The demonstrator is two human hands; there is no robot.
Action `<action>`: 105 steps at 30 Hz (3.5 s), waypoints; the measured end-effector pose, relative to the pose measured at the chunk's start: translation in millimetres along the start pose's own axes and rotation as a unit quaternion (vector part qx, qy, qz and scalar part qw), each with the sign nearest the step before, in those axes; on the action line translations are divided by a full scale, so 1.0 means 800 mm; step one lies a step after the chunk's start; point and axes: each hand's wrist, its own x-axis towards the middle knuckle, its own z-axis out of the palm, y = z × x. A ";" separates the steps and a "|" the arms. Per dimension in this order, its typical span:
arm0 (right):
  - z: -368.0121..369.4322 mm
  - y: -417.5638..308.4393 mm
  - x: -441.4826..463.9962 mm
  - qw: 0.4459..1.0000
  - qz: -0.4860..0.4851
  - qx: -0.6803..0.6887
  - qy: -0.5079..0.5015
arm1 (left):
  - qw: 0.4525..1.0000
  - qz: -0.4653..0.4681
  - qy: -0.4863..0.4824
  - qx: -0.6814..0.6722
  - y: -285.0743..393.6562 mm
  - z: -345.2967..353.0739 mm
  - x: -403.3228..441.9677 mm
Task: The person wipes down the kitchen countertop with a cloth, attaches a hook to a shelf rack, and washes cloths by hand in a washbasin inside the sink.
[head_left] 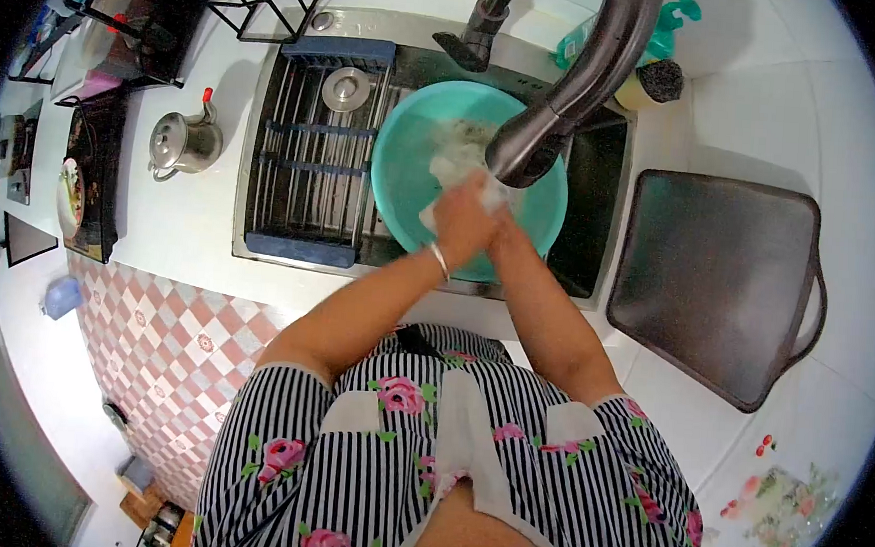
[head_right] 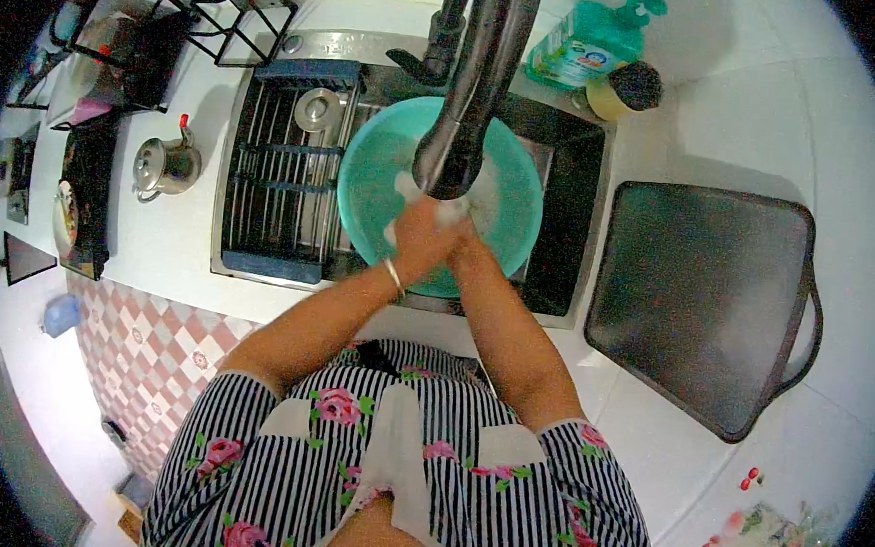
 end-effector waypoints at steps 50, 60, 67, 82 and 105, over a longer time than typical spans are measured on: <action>0.086 -0.079 -0.020 0.929 -0.013 -0.279 0.243 | 0.984 0.043 -0.039 -0.171 -0.061 -0.021 0.107; 0.025 0.009 -0.001 0.990 -0.006 0.114 0.083 | 0.993 -0.024 -0.094 0.069 -0.031 0.017 0.004; 0.059 -0.021 -0.014 0.983 -0.048 0.109 0.138 | 0.979 0.142 0.077 0.122 -0.017 0.018 0.012; 0.039 -0.012 -0.037 0.974 -0.042 0.074 0.211 | 0.970 -0.061 -0.163 0.169 -0.067 -0.017 0.059; -0.046 0.004 -0.007 0.930 -0.246 -0.273 0.004 | 0.983 0.077 -0.135 0.100 0.018 0.003 -0.049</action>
